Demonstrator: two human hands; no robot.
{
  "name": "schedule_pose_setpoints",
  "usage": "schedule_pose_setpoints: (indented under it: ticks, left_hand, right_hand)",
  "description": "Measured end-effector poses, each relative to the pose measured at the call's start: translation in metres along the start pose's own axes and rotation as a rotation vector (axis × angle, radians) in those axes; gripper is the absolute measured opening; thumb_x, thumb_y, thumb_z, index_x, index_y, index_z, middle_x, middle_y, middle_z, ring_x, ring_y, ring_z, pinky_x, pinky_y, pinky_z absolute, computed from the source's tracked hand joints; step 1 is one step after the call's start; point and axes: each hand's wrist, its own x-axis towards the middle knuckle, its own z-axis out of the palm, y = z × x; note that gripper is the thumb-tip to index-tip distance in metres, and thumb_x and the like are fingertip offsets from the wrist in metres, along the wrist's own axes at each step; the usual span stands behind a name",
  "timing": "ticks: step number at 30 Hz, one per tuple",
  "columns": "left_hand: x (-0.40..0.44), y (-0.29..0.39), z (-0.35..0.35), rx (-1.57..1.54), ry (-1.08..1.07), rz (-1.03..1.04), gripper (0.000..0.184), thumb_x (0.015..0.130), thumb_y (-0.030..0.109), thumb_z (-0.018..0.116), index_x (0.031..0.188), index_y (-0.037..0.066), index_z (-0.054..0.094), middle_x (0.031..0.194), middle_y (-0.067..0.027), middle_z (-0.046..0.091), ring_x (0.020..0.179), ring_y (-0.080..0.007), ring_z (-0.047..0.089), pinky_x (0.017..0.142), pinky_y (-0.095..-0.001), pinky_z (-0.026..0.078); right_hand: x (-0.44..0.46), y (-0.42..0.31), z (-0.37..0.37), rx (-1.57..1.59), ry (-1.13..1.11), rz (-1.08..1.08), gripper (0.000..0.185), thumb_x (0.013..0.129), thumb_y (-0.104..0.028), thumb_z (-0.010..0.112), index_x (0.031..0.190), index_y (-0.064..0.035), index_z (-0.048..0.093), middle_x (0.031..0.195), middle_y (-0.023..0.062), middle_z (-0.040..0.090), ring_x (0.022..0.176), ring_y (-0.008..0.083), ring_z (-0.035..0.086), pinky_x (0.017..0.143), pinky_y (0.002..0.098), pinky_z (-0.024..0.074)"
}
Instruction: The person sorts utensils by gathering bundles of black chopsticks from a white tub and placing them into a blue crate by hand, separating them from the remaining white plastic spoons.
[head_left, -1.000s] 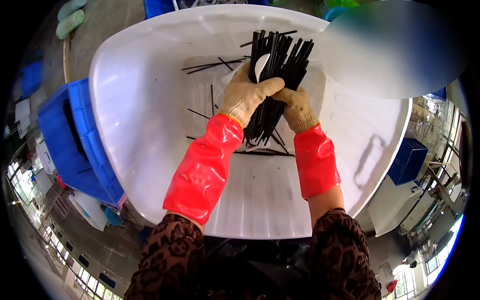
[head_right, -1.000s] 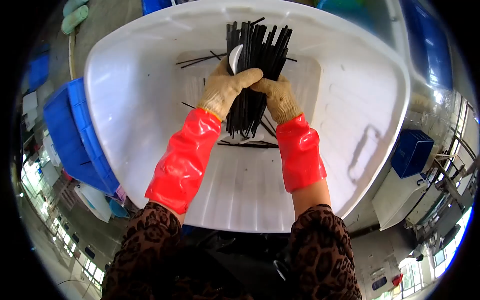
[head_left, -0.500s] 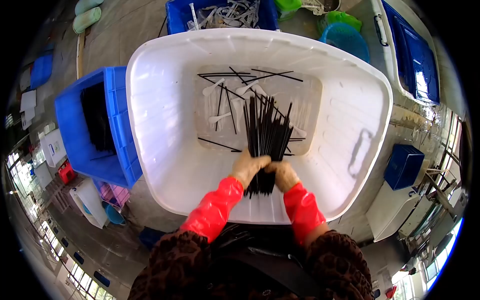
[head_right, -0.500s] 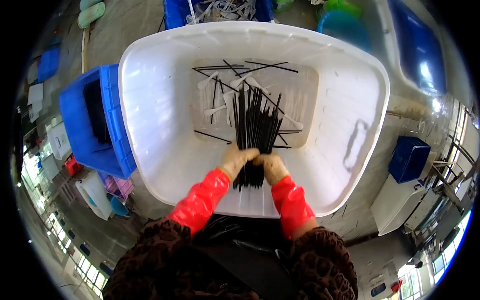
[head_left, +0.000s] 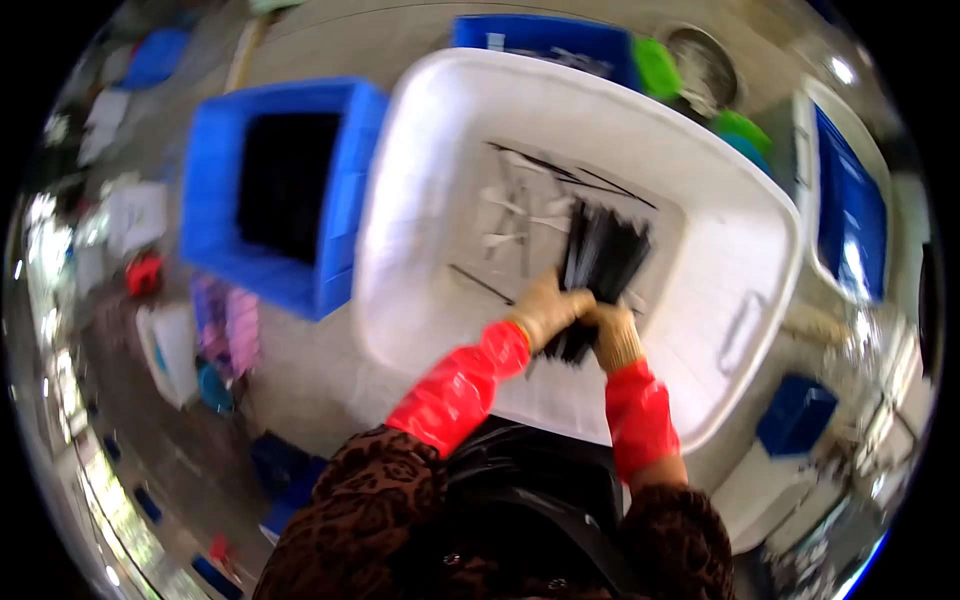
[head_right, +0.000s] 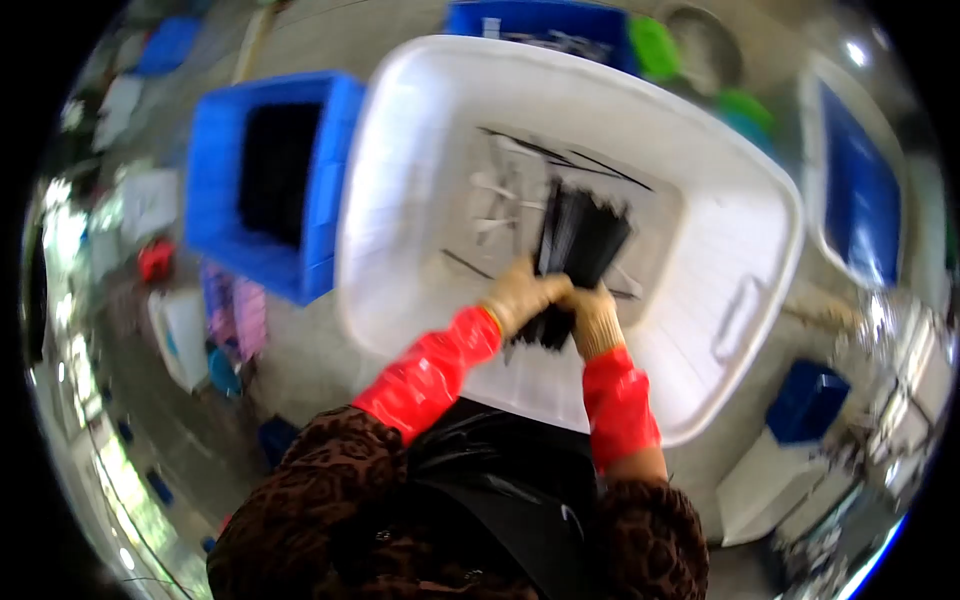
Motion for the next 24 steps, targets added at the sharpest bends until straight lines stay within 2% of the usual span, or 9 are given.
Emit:
schedule_pose_setpoints:
  ticks: [1, 2, 4, 8, 9, 10, 11, 14, 24]
  left_hand:
    - [-0.033, -0.027, -0.01, 0.011, -0.02, -0.021, 0.042, 0.06, 0.023, 0.06, 0.095, 0.0, 0.052, 0.081, -0.013, 0.058, 0.074, -0.0211, 0.054, 0.069, -0.0293, 0.043]
    - [-0.076, -0.022, -0.025, 0.033, 0.05, 0.005, 0.041, 0.06, 0.022, 0.06, 0.094, 0.0, 0.053, 0.08, -0.0114, 0.058, 0.073, -0.0194, 0.054, 0.069, -0.0283, 0.042]
    - [-0.097, -0.039, -0.036, -0.077, 0.01, -0.104, 0.042, 0.06, 0.017, 0.06, 0.098, 0.0, 0.051, 0.079, -0.0093, 0.057, 0.071, -0.0171, 0.053, 0.068, -0.0267, 0.042]
    - [-0.099, -0.024, -0.063, -0.252, 0.039, -0.2, 0.045, 0.061, 0.016, 0.06, 0.1, -0.002, 0.049, 0.083, -0.0105, 0.057, 0.073, -0.0167, 0.053, 0.068, -0.0259, 0.043]
    - [-0.105, -0.022, -0.077, -0.228, 0.109, -0.196, 0.045, 0.061, 0.016, 0.06, 0.101, -0.003, 0.048, 0.084, -0.0112, 0.057, 0.074, -0.0165, 0.053, 0.069, -0.0256, 0.043]
    - [-0.107, -0.013, -0.094, -0.23, 0.174, -0.14, 0.047, 0.062, 0.017, 0.06, 0.101, -0.004, 0.048, 0.085, -0.0119, 0.056, 0.075, -0.0167, 0.053, 0.069, -0.0253, 0.043]
    - [-0.108, -0.007, -0.114, -0.132, 0.221, -0.063, 0.048, 0.061, 0.017, 0.061, 0.102, -0.004, 0.047, 0.086, -0.0116, 0.056, 0.075, -0.017, 0.053, 0.07, -0.0252, 0.043]
    - [-0.122, 0.04, -0.178, -0.188, 0.442, 0.171, 0.043, 0.06, 0.018, 0.06, 0.095, -0.003, 0.05, 0.081, -0.0103, 0.056, 0.072, -0.0162, 0.053, 0.067, -0.0265, 0.042]
    - [-0.115, 0.065, -0.349, 0.306, 0.591, 0.299, 0.039, 0.069, 0.01, 0.055, 0.104, -0.004, 0.046, 0.093, -0.0079, 0.055, 0.082, -0.0169, 0.051, 0.076, -0.0268, 0.04]
  right_hand:
    - [-0.044, -0.008, 0.02, -0.176, -0.107, -0.091, 0.024, 0.069, -0.002, 0.051, 0.092, 0.0008, 0.047, 0.074, 0.0025, 0.054, 0.067, 0.009, 0.05, 0.059, 0.0226, 0.0432]
    - [-0.065, 0.011, 0.035, -0.093, -0.2, 0.1, 0.024, 0.069, 0.001, 0.049, 0.093, 0.0016, 0.047, 0.076, 0.0035, 0.055, 0.068, 0.0108, 0.051, 0.061, 0.0236, 0.044]
    - [-0.099, 0.023, 0.047, -0.536, -0.208, -0.261, 0.013, 0.063, 0.005, 0.05, 0.072, -0.0002, 0.057, 0.08, 0.012, 0.055, 0.069, 0.0192, 0.055, 0.062, 0.0257, 0.0453]
    - [-0.089, -0.019, 0.068, -0.616, -0.294, -0.26, 0.014, 0.06, 0.006, 0.051, 0.068, -0.0018, 0.059, 0.078, 0.0142, 0.054, 0.072, 0.023, 0.055, 0.064, 0.0278, 0.045]
    - [-0.07, 0.007, 0.081, 0.059, -0.208, 0.231, 0.019, 0.062, 0.006, 0.05, 0.079, -0.001, 0.057, 0.079, 0.0119, 0.055, 0.072, 0.0208, 0.055, 0.063, 0.0278, 0.0449]
    - [-0.066, -0.011, 0.085, -0.524, -0.432, -0.53, 0.028, 0.065, 0.005, 0.051, 0.092, 0.0016, 0.05, 0.079, 0.0083, 0.055, 0.072, 0.018, 0.054, 0.063, 0.027, 0.0449]
    - [-0.06, -0.045, 0.115, 0.078, -0.293, 0.107, 0.033, 0.066, 0.004, 0.052, 0.099, 0.0031, 0.045, 0.08, 0.0063, 0.055, 0.07, 0.0152, 0.053, 0.062, 0.0254, 0.0447]
    - [-0.037, -0.11, 0.173, 0.275, -0.424, -0.004, 0.029, 0.064, 0.0, 0.054, 0.093, 0.0031, 0.05, 0.076, 0.0047, 0.055, 0.066, 0.0104, 0.05, 0.057, 0.0219, 0.0425]
    - [-0.021, -0.19, 0.286, -0.17, -0.538, -0.259, 0.041, 0.063, -0.016, 0.053, 0.1, -0.001, 0.048, 0.094, 0.0218, 0.053, 0.089, 0.0348, 0.051, 0.077, 0.0337, 0.0405]
